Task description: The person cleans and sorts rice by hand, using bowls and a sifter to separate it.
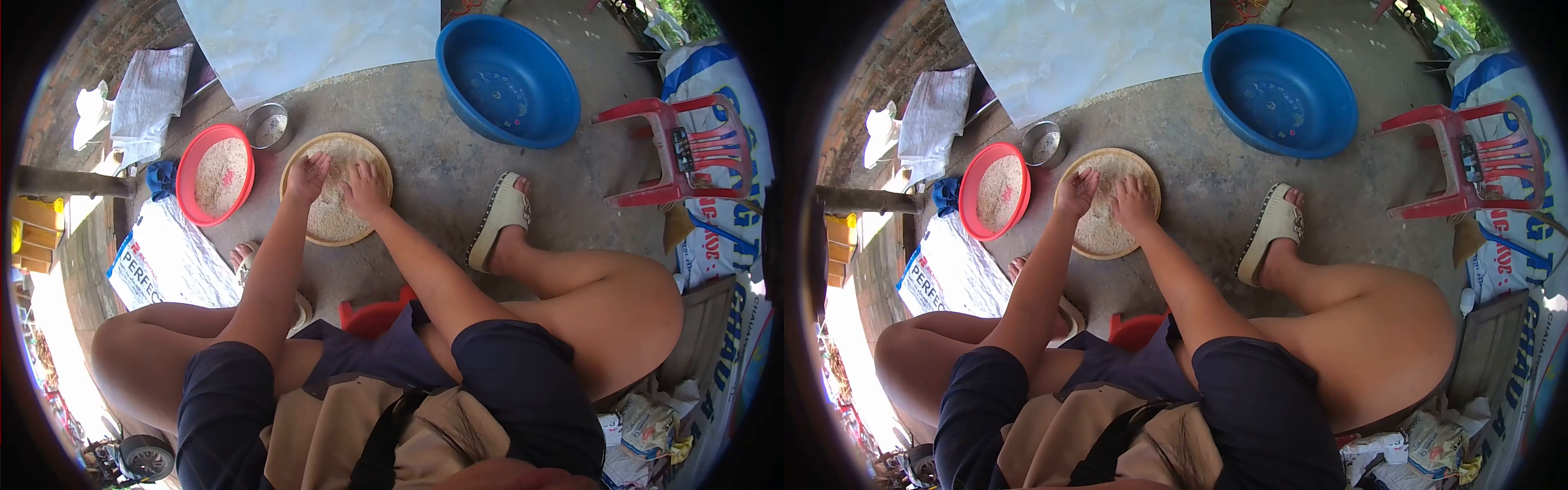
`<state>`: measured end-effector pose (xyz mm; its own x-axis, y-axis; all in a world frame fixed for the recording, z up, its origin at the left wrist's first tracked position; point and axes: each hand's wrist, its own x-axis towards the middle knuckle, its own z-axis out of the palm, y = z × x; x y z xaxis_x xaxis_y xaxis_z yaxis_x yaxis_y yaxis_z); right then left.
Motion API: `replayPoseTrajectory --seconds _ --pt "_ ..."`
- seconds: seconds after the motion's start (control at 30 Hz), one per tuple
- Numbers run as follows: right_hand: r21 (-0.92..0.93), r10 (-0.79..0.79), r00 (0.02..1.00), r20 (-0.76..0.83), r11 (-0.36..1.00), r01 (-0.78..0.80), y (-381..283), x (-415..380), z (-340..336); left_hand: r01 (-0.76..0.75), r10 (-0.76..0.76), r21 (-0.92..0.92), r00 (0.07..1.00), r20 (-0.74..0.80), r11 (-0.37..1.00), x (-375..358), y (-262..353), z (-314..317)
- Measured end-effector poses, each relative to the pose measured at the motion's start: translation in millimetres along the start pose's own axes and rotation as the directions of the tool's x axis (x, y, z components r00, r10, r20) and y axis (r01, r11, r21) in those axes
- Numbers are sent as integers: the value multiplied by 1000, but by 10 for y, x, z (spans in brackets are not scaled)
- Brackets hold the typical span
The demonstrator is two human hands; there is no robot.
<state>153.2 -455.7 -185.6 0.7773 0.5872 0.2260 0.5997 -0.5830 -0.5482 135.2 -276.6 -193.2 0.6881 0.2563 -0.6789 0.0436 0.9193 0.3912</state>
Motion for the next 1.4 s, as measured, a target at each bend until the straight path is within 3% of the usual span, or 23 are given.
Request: replayPoseTrajectory --seconds 0.03,0.1,0.33,0.53,0.6,0.63,0.67,0.7,0.73,0.8,0.83,0.9,0.93,1.0,1.13,1.23,1.3,1.33,1.4 --pt "0 1 1000 0 1000 -1 63 -62 -29 -20 20 10 999 -32 1000 -43 17 10" --pt "-151 -83 986 146 983 105 162 -150 -54 -39 41 21 997 -64 999 -73 29 9" --pt "-58 -124 974 190 989 137 244 -142 128 -47 52 83 997 -62 995 -48 -15 -84" --pt "41 -26 998 64 999 23 261 -108 271 -26 32 78 997 -67 997 -32 -19 -65" --pt "306 93 993 -75 950 -66 275 -8 373 -28 32 70 998 -56 997 -20 1 -76" --pt "307 94 993 -74 949 -67 230 77 340 -38 42 70 997 -62 997 -31 14 -67" --pt "550 290 935 206 756 -356 191 170 305 -46 51 67 996 -68 997 -43 17 -63" --pt "644 364 781 507 442 -624 141 255 230 -46 50 65 996 -68 997 -58 16 -56" --pt "642 365 780 508 444 -625 94 324 103 -59 62 61 996 -59 996 -76 14 -48" --pt "669 17 671 741 -87 -738 83 430 -83 -71 74 58 996 -50 996 -60 7 -63" --pt "670 17 671 741 -88 -737 99 464 -102 -74 77 68 996 -46 995 -41 1 -83" --pt "598 -196 694 693 -382 -705 75 516 -178 -77 81 76 996 -43 994 -46 -1 -76" --pt "597 -196 693 694 -380 -706 25 514 -221 -73 78 85 995 -58 994 -70 -10 -50" --pt "503 -157 658 736 -523 -688 -72 486 -260 -66 73 91 994 -76 994 -66 -34 -60" --pt "497 -307 669 677 -480 -723 -166 523 -99 -10 14 105 999 -39 994 2 -67 -120" --pt "559 -210 700 683 -466 -685 -256 582 -30 5 3 166 999 -45 986 -202 -127 75" --pt "639 40 716 697 -489 -594 -357 649 -38 5 12 215 997 -76 977 -247 -142 112" --pt "638 40 715 698 -489 -595 -423 687 -101 32 -33 188 999 0 982 -138 -165 28" --pt "758 167 750 640 -293 -583 -511 760 -167 60 -74 160 994 78 985 -34 -213 -53"
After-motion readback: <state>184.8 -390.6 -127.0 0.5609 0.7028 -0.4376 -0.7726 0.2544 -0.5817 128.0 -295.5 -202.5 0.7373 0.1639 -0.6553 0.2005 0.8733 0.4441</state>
